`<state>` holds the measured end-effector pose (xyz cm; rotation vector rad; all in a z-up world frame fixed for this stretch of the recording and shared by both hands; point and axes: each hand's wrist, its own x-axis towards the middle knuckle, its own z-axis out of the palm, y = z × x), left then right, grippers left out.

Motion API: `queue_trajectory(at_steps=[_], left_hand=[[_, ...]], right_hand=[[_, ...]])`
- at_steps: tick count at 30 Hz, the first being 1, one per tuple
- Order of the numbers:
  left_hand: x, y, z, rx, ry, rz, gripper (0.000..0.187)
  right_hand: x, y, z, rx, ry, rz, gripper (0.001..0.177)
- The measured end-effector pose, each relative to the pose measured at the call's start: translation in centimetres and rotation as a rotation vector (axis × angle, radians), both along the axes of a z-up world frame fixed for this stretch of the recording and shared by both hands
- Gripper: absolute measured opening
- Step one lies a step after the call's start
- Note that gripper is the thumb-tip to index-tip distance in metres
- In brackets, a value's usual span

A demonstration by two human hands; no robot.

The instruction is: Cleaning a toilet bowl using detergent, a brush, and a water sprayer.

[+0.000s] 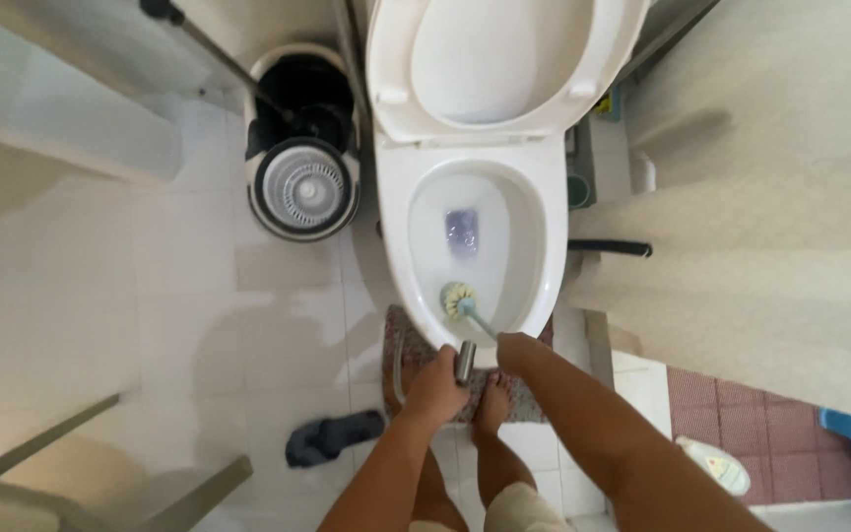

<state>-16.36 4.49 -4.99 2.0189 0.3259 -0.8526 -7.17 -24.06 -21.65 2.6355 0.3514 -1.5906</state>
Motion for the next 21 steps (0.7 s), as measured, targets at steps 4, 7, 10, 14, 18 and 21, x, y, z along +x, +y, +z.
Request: queue_trajectory(at_steps=[4, 7, 10, 14, 18, 21], left_hand=[[-0.4, 1.5, -0.1, 0.011, 0.002, -0.054, 0.035], [-1.8, 2.5, -0.2, 0.014, -0.023, -0.013, 0.041], [-1.1, 3.1, 1.2, 0.012, -0.037, 0.016, 0.046], [1.5, 3.7, -1.0, 0.006, -0.036, 0.024, 0.044], [6.8, 4.9, 0.6, -0.056, 0.073, 0.171, 0.040], [10.3, 5.7, 1.3, -0.089, 0.100, 0.182, 0.039]], right_hand=[[1.8, 2.0, 1.8, -0.132, -0.059, 0.059, 0.047], [1.8, 3.4, 3.4, -0.164, -0.040, 0.055, 0.046], [2.1, 4.0, 5.4, -0.225, -0.012, 0.034, 0.045], [3.6, 4.8, 8.4, -0.307, 0.004, -0.004, 0.044], [4.9, 6.3, 10.8, -0.347, -0.031, -0.111, 0.043], [5.0, 6.4, 9.0, -0.330, -0.049, -0.204, 0.043]])
